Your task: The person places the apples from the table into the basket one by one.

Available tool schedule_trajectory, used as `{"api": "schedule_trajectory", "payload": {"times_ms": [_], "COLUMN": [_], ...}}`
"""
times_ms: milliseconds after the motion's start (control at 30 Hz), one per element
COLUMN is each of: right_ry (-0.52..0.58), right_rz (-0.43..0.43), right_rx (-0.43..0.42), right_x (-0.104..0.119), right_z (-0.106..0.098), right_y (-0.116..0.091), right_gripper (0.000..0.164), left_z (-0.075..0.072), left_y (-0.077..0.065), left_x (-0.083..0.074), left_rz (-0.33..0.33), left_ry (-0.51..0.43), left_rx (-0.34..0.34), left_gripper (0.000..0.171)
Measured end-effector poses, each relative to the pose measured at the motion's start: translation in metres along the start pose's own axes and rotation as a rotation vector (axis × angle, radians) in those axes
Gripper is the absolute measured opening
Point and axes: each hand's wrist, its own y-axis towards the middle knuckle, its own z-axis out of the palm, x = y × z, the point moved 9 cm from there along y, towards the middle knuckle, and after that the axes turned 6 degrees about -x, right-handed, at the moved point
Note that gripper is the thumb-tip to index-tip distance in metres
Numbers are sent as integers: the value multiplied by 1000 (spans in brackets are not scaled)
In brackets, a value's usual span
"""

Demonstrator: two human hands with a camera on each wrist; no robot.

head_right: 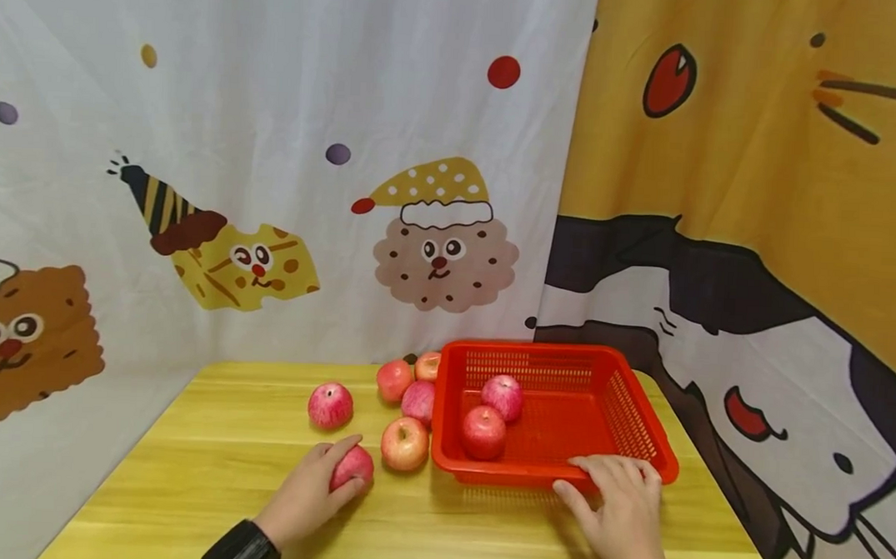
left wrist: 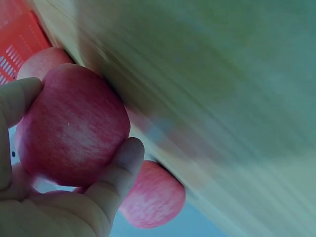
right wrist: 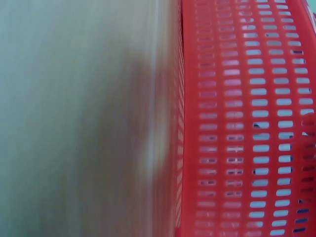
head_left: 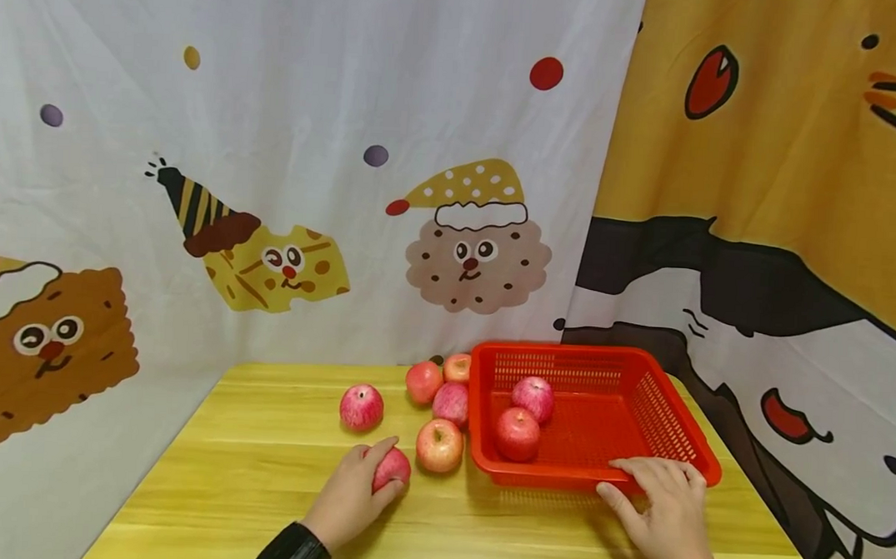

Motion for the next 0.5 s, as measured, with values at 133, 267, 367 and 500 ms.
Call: {"api": "schedule_trajectory", "payload": {"times_ms": [133,267,367,500], "right_ry": [11,-6,-23,-30], "right_rz": [33,73,83,77], "right_rx": [-28,-36,-14,-5], "right_x": [-9,-20,-24,-25], "right_z": [-9,-15,-15,-14], "right_y": [-1,-3,-3,-2], "right_gripper": [39,36,35,34], "left_z": [-1,-7,-20,-39], "left_y": [-3,-5,-2,9], "left_x": [11,22,18,-11], "left_rz": [-73,-139,-121,23], "left_ry": [-29,-56,-94,-156], "left_rx": [4,-23,-92,-206], "left_gripper": [67,73,75,71]}}
